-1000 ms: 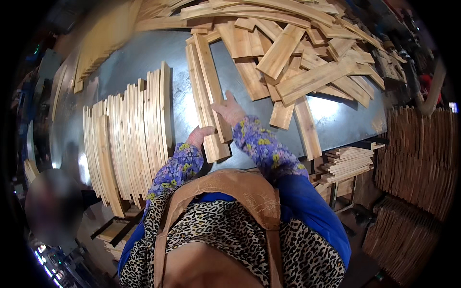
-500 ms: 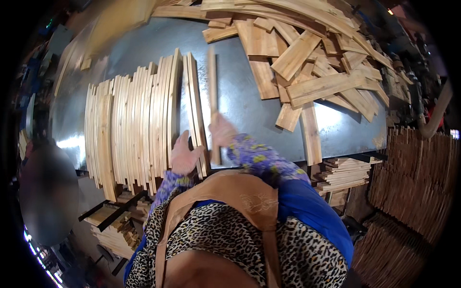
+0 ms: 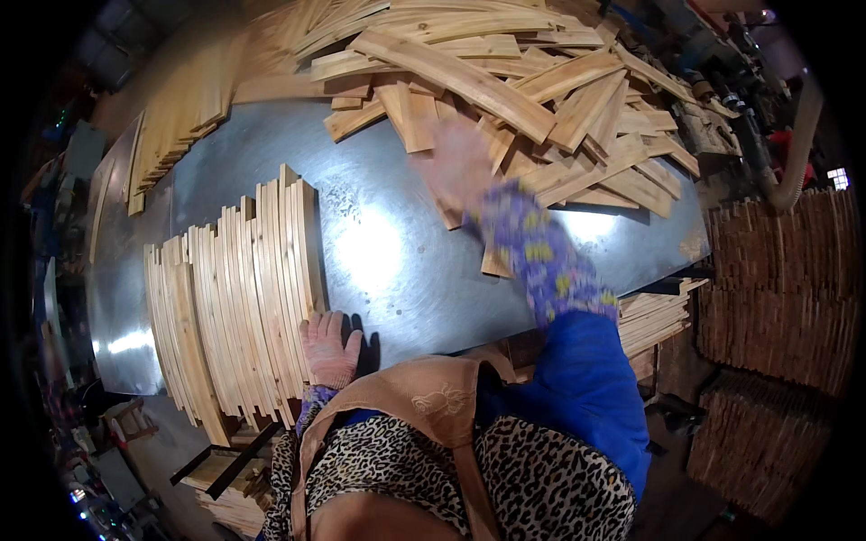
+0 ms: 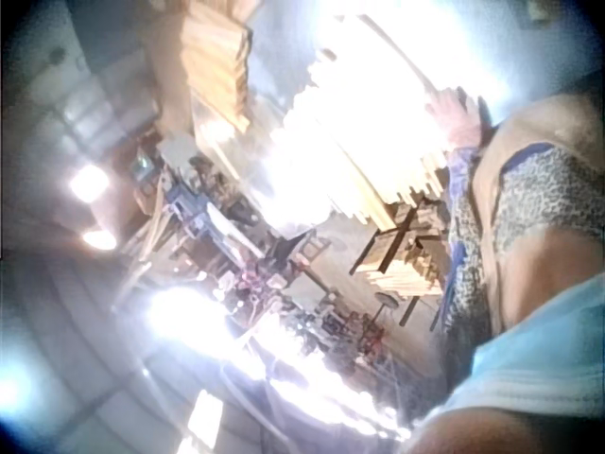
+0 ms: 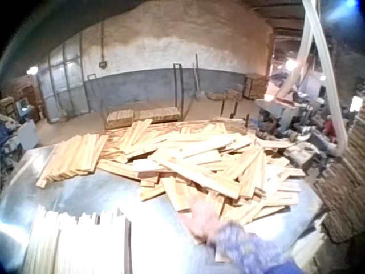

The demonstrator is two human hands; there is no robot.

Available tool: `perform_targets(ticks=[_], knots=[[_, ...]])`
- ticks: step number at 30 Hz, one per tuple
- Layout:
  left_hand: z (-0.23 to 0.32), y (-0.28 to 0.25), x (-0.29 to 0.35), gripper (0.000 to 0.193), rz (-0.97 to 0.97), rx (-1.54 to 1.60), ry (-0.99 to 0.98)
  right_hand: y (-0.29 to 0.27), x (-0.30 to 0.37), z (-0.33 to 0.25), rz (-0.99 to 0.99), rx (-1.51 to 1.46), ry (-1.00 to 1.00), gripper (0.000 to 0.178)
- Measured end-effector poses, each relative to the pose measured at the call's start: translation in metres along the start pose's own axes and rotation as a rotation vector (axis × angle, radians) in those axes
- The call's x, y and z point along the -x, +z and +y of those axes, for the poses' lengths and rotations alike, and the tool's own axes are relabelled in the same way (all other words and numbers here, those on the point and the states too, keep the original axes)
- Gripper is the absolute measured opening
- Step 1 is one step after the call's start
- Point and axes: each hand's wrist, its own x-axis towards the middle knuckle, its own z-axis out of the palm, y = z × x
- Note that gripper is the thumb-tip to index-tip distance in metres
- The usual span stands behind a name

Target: The person repeatedly picks up thin wooden planks from a pile on a metal table and stacks them into a neat, aligned pile. The person handles the planks one by one, aligning them carefully before placing them onto the growing stack.

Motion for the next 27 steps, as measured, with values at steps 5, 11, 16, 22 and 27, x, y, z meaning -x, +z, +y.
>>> perform_targets(ticks=[5,11,16,22,27], knots=[[0.027,-0.006,-0.054,0.063,-0.028,0.167,0.031,-0.036,-0.083,0.109,-0.102,0.401,0.238,0.073],[0.072,0.030,-0.155,0.080,-0.293,1.718,-0.666,-0.025,-0.016,0.023,-0.523,-0.316,-0.035,0.064],[0.099,0.030,-0.178,0.057,-0.546,1.843,-0.946,-0.059,-0.058,0.090,-0.061,-0.018,0.555,0.087],[0.035,0.062,-0.146,0.063,-0.167,1.103,-0.756,-0.001,-0.110,0.163,0.359,-0.393,1.304,0.107],[0.051,-0.008,-0.088,0.061,-0.139,0.059,-0.601,0.008,-0.092,0.194,0.307,-0.467,1.249,0.101]])
